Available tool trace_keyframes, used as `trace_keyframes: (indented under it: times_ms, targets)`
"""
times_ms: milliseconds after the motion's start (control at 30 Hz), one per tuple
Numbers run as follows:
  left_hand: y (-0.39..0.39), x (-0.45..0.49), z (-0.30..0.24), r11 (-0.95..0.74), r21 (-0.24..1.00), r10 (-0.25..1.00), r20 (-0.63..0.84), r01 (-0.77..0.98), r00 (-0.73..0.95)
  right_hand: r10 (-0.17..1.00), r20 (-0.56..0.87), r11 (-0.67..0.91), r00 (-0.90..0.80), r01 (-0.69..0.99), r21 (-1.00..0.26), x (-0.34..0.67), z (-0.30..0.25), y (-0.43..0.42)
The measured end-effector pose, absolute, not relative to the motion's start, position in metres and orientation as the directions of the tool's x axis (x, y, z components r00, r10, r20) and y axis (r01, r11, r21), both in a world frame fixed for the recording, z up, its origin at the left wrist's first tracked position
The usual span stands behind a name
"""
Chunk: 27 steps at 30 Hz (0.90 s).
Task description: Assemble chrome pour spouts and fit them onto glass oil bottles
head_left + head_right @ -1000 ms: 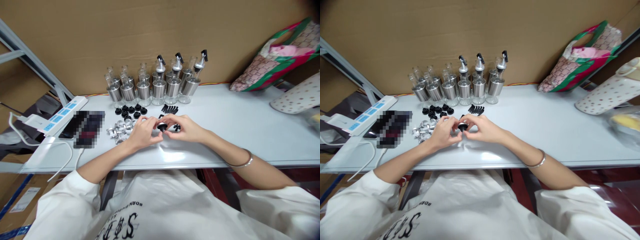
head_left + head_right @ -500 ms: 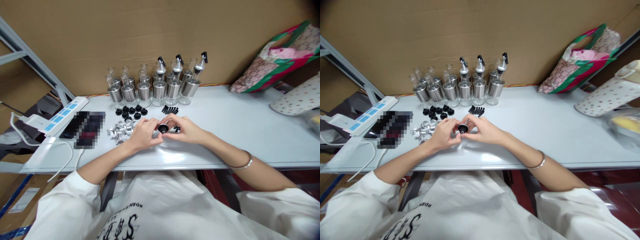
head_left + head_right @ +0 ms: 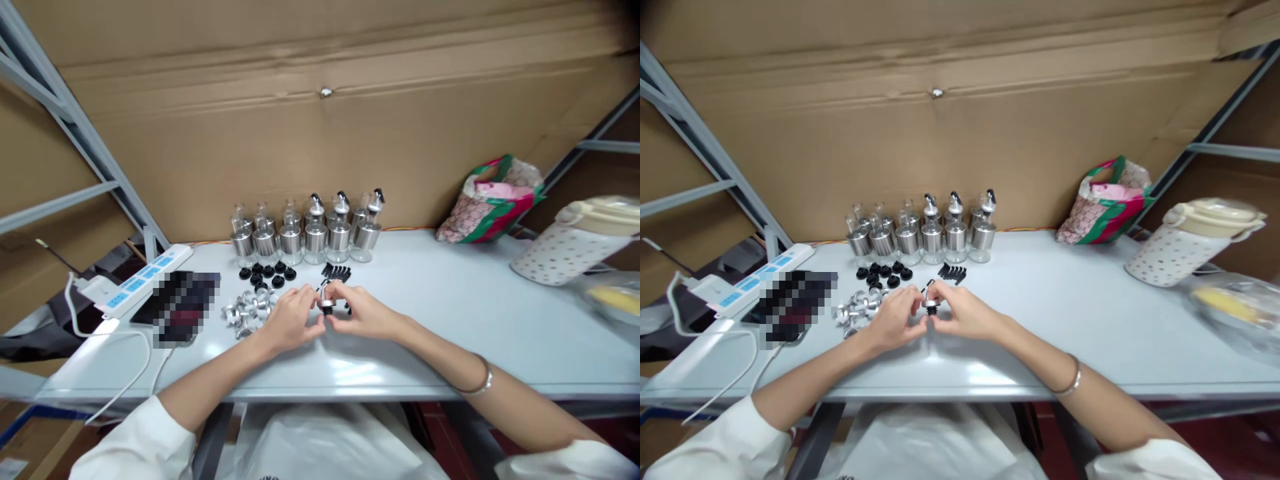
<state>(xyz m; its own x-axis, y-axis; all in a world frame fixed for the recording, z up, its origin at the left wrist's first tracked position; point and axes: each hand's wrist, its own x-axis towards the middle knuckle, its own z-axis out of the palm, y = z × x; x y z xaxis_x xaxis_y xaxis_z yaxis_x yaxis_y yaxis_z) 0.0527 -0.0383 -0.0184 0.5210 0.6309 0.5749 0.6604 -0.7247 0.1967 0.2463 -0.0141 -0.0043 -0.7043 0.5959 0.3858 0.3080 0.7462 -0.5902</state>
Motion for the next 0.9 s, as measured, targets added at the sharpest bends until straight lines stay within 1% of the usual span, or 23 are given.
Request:
trace_keyframes:
  times_ms: [100, 167, 267, 333, 367, 433, 467, 600, 700, 800, 900]
  targets:
    - [-0.038, 0.052, -0.019, -0.717, 0.220, 0.631, 0.607, 0.661, 0.483, 0.559, 0.415, 0.787, -0.718, 0.300, -0.539, 0.246, -0.004, -0.015]
    - [-0.039, 0.051, -0.021, -0.716, 0.239, 0.633, 0.618, 0.656, 0.466, 0.503, 0.450, 0.831, -0.738, 0.268, -0.488, 0.247, -0.003, -0.013]
    - [-0.040, 0.053, -0.025, -0.737, 0.270, 0.624, 0.623, 0.620, 0.471, 0.398, 0.485, 0.910, -0.779, 0.265, -0.320, 0.253, 0.006, -0.003]
    - [-0.040, 0.055, -0.028, -0.781, 0.267, 0.594, 0.594, 0.564, 0.542, 0.367, 0.524, 0.930, -0.769, 0.313, -0.191, 0.257, 0.017, 0.009]
    - [-0.041, 0.056, -0.029, -0.809, 0.255, 0.568, 0.573, 0.530, 0.591, 0.366, 0.544, 0.929, -0.755, 0.334, -0.161, 0.258, 0.024, 0.016]
    - [-0.042, 0.058, -0.032, -0.851, 0.224, 0.516, 0.521, 0.474, 0.680, 0.408, 0.617, 0.905, -0.673, 0.385, -0.179, 0.254, 0.039, 0.030]
    - [-0.042, 0.058, -0.033, -0.862, 0.210, 0.501, 0.494, 0.461, 0.711, 0.409, 0.663, 0.901, -0.627, 0.391, -0.186, 0.250, 0.046, 0.037]
    - [-0.044, 0.059, -0.034, -0.862, 0.204, 0.505, 0.417, 0.464, 0.755, 0.405, 0.772, 0.895, -0.490, 0.385, -0.225, 0.213, 0.060, 0.063]
    - [-0.043, 0.058, -0.033, -0.851, 0.212, 0.523, 0.401, 0.480, 0.752, 0.436, 0.804, 0.866, -0.405, 0.431, -0.252, 0.176, 0.054, 0.083]
    - [-0.042, 0.057, -0.032, -0.850, 0.215, 0.526, 0.410, 0.482, 0.745, 0.451, 0.801, 0.844, -0.393, 0.479, -0.241, 0.146, 0.043, 0.104]
    - [-0.041, 0.057, -0.033, -0.858, 0.214, 0.512, 0.410, 0.466, 0.755, 0.508, 0.783, 0.816, -0.359, 0.490, -0.305, 0.132, 0.033, 0.121]
